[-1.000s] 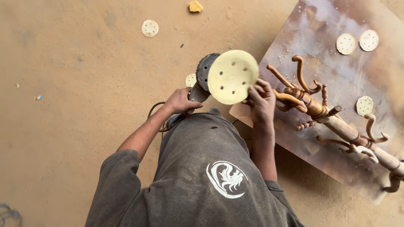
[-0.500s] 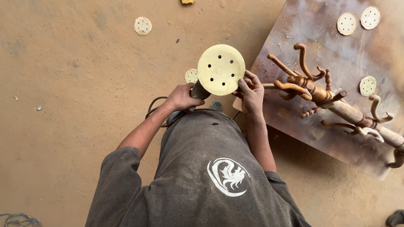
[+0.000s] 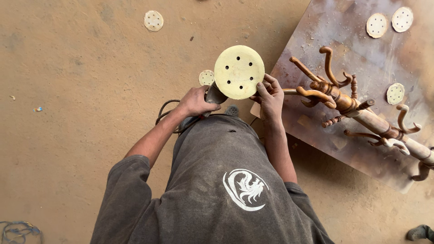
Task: The person uses an orbital sander to smooth the surface of a carved wooden coat rack. They reposition the rack and change the sanding disc mid-task, then continue sanding the curved legs and central post.
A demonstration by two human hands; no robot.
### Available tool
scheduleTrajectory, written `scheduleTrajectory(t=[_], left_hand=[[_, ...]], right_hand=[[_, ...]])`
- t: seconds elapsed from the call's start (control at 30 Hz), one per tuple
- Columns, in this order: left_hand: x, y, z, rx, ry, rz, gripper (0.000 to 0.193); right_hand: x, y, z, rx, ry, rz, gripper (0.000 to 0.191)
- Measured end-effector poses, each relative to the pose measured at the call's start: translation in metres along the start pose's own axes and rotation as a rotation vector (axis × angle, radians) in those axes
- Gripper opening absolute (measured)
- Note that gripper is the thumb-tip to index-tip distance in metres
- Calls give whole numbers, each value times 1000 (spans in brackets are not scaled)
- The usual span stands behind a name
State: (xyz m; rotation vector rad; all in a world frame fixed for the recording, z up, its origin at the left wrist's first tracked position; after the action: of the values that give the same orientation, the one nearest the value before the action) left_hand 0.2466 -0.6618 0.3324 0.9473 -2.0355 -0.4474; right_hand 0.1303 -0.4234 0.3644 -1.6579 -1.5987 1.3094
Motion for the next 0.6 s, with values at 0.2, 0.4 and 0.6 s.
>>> scheduleTrajectory(t=[0.2,0.4,0.6], left_hand=[[3,5,3,-39,21,-10,86],[3,10,8,-50,41,-6,85],[1,14,11,-65,56,60,85]], right_hand=[[-2,-3,5,-17,14,-19,34],[2,-3,9,-8,25,-15,35],[7,-3,13,5,41,-31,35]])
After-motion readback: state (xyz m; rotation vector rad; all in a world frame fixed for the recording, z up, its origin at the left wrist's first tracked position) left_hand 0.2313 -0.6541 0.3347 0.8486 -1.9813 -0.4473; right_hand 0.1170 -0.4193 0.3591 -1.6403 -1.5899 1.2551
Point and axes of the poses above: each hand's wrist, its own z-axis towards the middle knuckle, its own x-axis out of the back of the hand, y = z × x, the point moved 2 cm from there along z, towards the middle knuckle, and after that the axes turned 9 degrees about z, right-handed, at the moved point
